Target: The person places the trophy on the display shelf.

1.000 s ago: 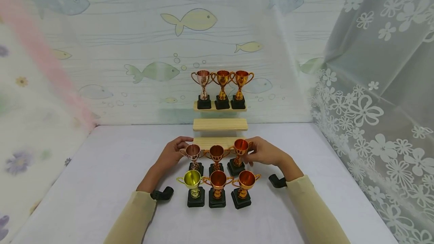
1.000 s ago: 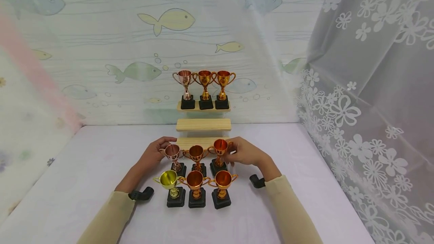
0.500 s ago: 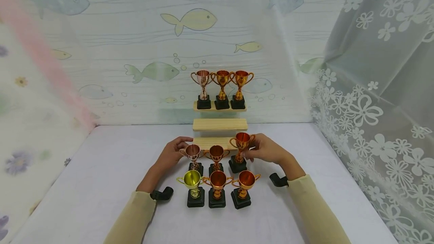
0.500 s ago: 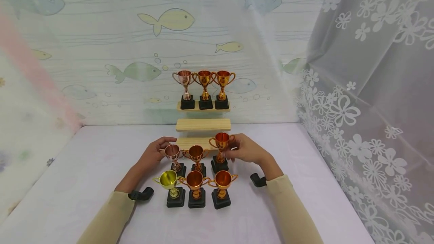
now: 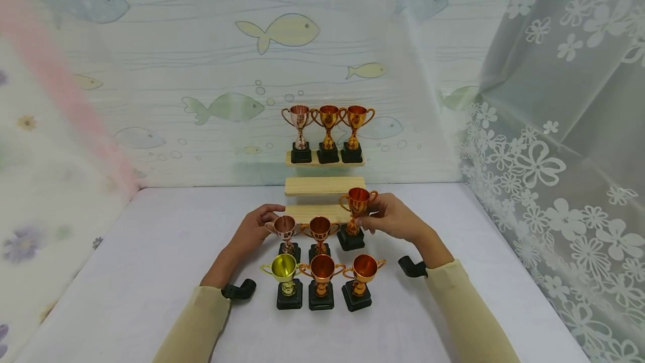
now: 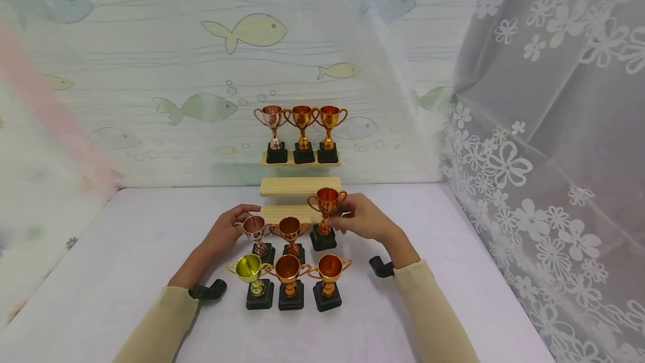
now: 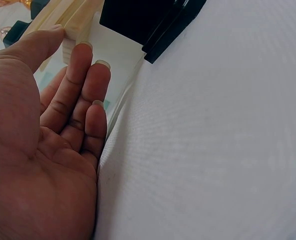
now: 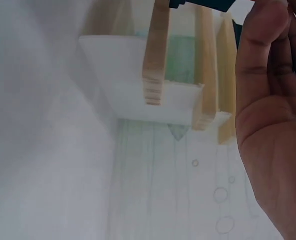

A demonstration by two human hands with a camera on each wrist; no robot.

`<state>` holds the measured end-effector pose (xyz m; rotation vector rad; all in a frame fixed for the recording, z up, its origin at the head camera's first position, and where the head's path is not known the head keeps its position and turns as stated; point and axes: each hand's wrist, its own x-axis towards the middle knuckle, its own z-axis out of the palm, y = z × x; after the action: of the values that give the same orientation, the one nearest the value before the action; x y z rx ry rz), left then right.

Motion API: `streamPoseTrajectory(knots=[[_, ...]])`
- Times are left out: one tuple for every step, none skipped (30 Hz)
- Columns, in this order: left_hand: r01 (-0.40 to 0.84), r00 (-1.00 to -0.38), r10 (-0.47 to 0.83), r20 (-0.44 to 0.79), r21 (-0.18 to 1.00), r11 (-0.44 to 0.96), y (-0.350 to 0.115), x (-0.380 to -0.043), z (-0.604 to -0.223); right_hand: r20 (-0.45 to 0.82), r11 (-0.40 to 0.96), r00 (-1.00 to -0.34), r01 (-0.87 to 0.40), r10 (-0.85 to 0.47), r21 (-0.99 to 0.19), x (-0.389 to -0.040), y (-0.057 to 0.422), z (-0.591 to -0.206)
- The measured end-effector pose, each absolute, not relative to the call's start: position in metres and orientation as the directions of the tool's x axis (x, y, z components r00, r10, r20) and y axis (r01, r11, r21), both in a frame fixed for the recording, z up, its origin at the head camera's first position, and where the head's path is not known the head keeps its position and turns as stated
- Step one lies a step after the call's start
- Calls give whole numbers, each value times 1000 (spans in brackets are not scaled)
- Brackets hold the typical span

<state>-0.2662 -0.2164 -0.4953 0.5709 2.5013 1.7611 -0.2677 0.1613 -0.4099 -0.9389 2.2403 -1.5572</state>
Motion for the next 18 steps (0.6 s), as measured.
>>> streamPoseTrajectory(knots=[[277, -933, 309, 183, 914, 298, -217, -266, -495, 152, 225, -767, -362, -623, -905, -267, 160, -409], [276, -934, 306, 182, 913, 299, -217, -266, -495, 153, 233, -777, -361, -610, -903, -267, 159, -407], [278, -935, 305, 184, 912, 302, -217, -266, -495, 153, 247, -789, -360, -595, -899, -266, 158, -406], [279, -935, 302, 185, 909, 308, -217, -266, -495, 157, 255, -797, -363, -583, -896, -266, 157, -405], [278, -936, 299, 183, 907, 315, -217, -265, -495, 161, 259, -803, -365, -574, -894, -266, 156, -403], [275, -938, 295, 180, 906, 320, -217, -265, -495, 166, 262, -805, -369, -569, -892, -265, 155, -401], [273, -940, 292, 179, 905, 325, -217, -265, -495, 173, 260, -807, -373, -565, -890, -263, 154, -398], [271, -941, 290, 177, 905, 327, -217, -265, -495, 179, 257, -807, -377, -563, -890, -261, 153, -394], [268, -942, 286, 175, 905, 329, -217, -265, -495, 185, 252, -807, -379, -561, -891, -259, 152, -391], [269, -941, 289, 176, 906, 327, -217, -265, -495, 192, 242, -805, -382, -562, -892, -257, 151, -387], [267, -940, 293, 174, 910, 317, -217, -265, -495, 195, 235, -804, -381, -562, -894, -255, 150, -384], [266, -939, 296, 174, 914, 307, -217, -266, -495, 198, 231, -804, -381, -560, -895, -253, 149, -382], [265, -937, 302, 174, 918, 296, -217, -266, -496, 199, 224, -806, -377, -558, -899, -252, 148, -380], [266, -936, 307, 175, 920, 287, -217, -266, -496, 199, 223, -809, -374, -553, -901, -252, 147, -379], [266, -934, 311, 175, 922, 280, -217, -266, -496, 199, 222, -812, -370, -549, -902, -252, 147, -379], [270, -931, 318, 179, 924, 270, -217, -267, -496, 199, 222, -814, -369, -545, -902, -252, 147, -378], [266, -932, 316, 177, 927, 263, -217, -267, -496, 200, 222, -817, -369, -541, -903, -253, 146, -377], [264, -932, 315, 177, 929, 261, -217, -267, -496, 201, 223, -818, -369, -539, -902, -254, 145, -376]])
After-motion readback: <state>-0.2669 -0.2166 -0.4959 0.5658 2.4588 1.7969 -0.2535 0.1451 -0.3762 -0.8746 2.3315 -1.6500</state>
